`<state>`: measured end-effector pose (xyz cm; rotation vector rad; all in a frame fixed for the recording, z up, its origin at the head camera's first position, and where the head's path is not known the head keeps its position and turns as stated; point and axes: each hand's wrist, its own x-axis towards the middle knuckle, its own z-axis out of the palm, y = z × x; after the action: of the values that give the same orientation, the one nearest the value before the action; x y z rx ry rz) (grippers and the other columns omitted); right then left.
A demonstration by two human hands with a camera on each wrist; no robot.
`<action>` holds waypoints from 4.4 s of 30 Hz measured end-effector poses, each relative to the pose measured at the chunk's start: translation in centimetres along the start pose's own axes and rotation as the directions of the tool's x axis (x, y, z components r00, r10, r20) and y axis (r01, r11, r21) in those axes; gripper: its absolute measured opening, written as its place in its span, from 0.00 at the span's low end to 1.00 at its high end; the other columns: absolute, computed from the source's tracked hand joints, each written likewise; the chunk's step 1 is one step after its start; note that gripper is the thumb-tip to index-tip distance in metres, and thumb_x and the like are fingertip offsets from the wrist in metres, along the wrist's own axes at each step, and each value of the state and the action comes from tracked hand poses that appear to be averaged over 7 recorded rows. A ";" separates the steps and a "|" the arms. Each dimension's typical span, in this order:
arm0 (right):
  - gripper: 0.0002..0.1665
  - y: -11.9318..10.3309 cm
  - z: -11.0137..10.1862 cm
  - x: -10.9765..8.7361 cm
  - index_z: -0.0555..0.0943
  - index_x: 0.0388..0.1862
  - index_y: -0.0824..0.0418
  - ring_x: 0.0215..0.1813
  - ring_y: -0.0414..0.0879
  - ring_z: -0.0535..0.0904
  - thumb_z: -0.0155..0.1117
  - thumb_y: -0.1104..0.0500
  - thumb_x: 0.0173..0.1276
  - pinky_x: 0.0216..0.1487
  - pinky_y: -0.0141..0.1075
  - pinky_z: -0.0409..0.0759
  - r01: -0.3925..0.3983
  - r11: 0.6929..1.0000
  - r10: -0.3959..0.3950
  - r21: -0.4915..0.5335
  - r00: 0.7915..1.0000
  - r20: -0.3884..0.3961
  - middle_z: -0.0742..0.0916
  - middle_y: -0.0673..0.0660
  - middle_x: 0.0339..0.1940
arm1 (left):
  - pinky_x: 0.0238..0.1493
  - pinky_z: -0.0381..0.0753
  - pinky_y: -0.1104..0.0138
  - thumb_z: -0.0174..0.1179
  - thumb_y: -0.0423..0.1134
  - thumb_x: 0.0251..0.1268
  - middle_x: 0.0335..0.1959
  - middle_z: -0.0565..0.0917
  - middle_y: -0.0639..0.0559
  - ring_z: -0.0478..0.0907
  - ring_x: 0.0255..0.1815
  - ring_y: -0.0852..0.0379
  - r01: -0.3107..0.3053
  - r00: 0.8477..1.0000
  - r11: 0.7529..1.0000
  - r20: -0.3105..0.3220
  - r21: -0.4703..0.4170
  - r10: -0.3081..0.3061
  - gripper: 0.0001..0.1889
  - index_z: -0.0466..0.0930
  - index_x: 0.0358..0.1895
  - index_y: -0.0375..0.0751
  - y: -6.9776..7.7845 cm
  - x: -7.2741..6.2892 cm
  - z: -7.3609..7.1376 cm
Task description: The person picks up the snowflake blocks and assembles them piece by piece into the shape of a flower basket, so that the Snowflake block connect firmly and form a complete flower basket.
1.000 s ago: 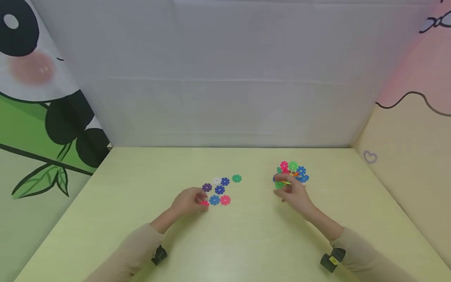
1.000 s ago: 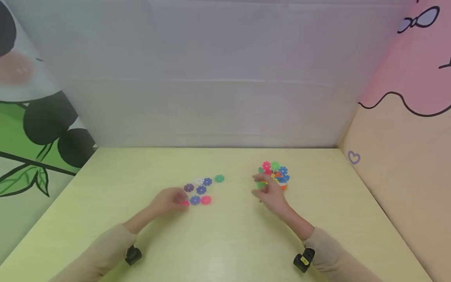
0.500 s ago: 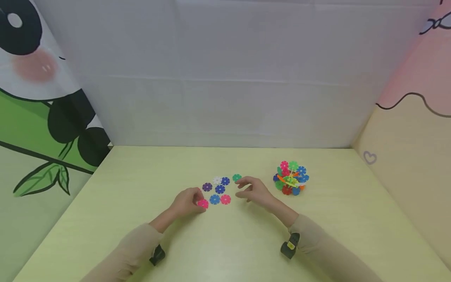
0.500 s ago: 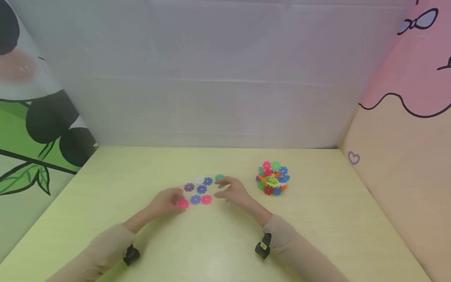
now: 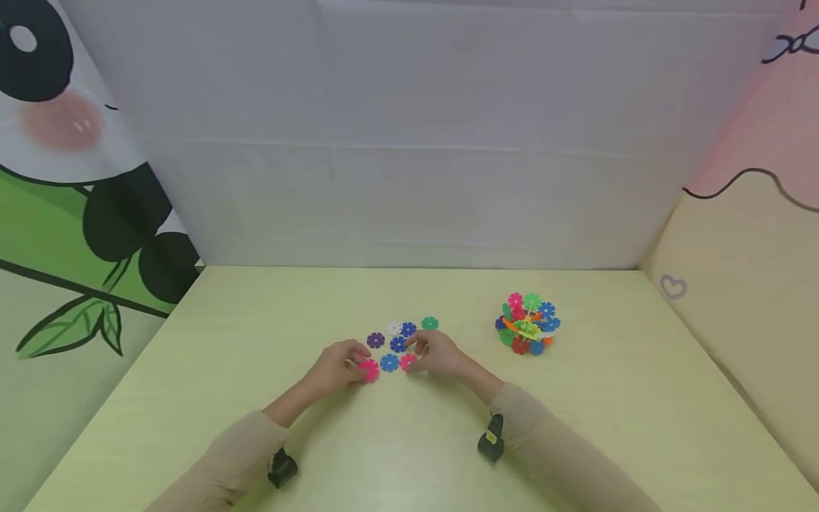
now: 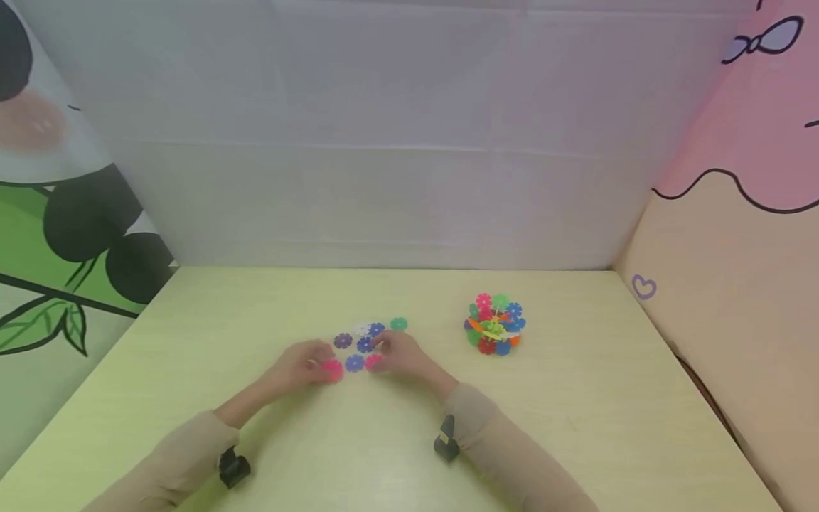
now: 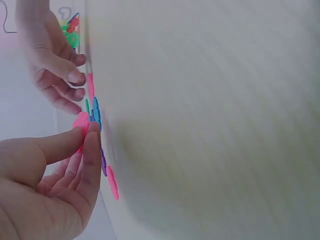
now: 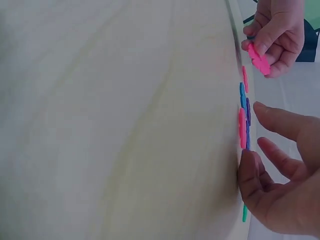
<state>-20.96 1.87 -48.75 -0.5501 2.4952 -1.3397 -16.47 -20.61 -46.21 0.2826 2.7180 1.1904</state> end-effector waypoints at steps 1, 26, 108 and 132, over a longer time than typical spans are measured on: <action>0.23 0.0 0.1 0.1 0.82 0.51 0.65 0.37 0.44 0.75 0.75 0.65 0.56 0.34 0.30 0.76 -0.010 1.000 0.010 -0.012 1.000 -0.005 0.82 0.59 0.40 | 0.36 0.85 0.65 0.62 0.24 0.60 0.40 0.85 0.39 0.81 0.35 0.56 0.007 1.000 1.000 0.007 -0.016 -0.007 0.10 0.79 0.45 0.29 0.0 0.0 0.0; 0.09 -1.5 -4.3 -2.7 0.75 0.48 0.72 0.38 0.51 0.83 0.55 0.72 0.70 0.37 0.40 0.87 0.309 0.946 -0.309 0.099 0.951 -0.012 0.84 0.70 0.40 | 0.36 0.82 0.71 0.49 0.36 0.76 0.44 0.89 0.37 0.82 0.31 0.57 0.062 0.981 0.939 0.192 -0.337 0.004 0.09 0.65 0.49 0.34 4.9 -0.5 1.9; 0.14 1.4 -6.0 0.7 0.80 0.52 0.73 0.43 0.58 0.85 0.61 0.68 0.68 0.40 0.38 0.87 0.167 0.984 -0.174 -0.062 0.975 -0.140 0.86 0.69 0.45 | 0.44 0.88 0.63 0.64 0.32 0.64 0.41 0.86 0.38 0.87 0.38 0.52 0.076 0.997 0.932 0.034 -0.356 -0.068 0.16 0.76 0.51 0.26 3.3 -2.9 2.2; 0.19 1.9 -5.5 3.8 0.80 0.49 0.68 0.52 0.55 0.81 0.71 0.63 0.60 0.54 0.43 0.81 -0.028 0.973 0.015 -0.231 0.998 -0.059 0.85 0.65 0.48 | 0.44 0.88 0.62 0.65 0.31 0.62 0.38 0.87 0.42 0.87 0.36 0.54 0.104 0.995 0.916 0.038 -0.388 -0.097 0.13 0.77 0.46 0.26 3.1 -3.3 2.8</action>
<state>-26.90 5.18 -47.50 -0.5372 2.7159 -1.0771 -12.35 -17.40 -45.57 0.0973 2.3723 1.6459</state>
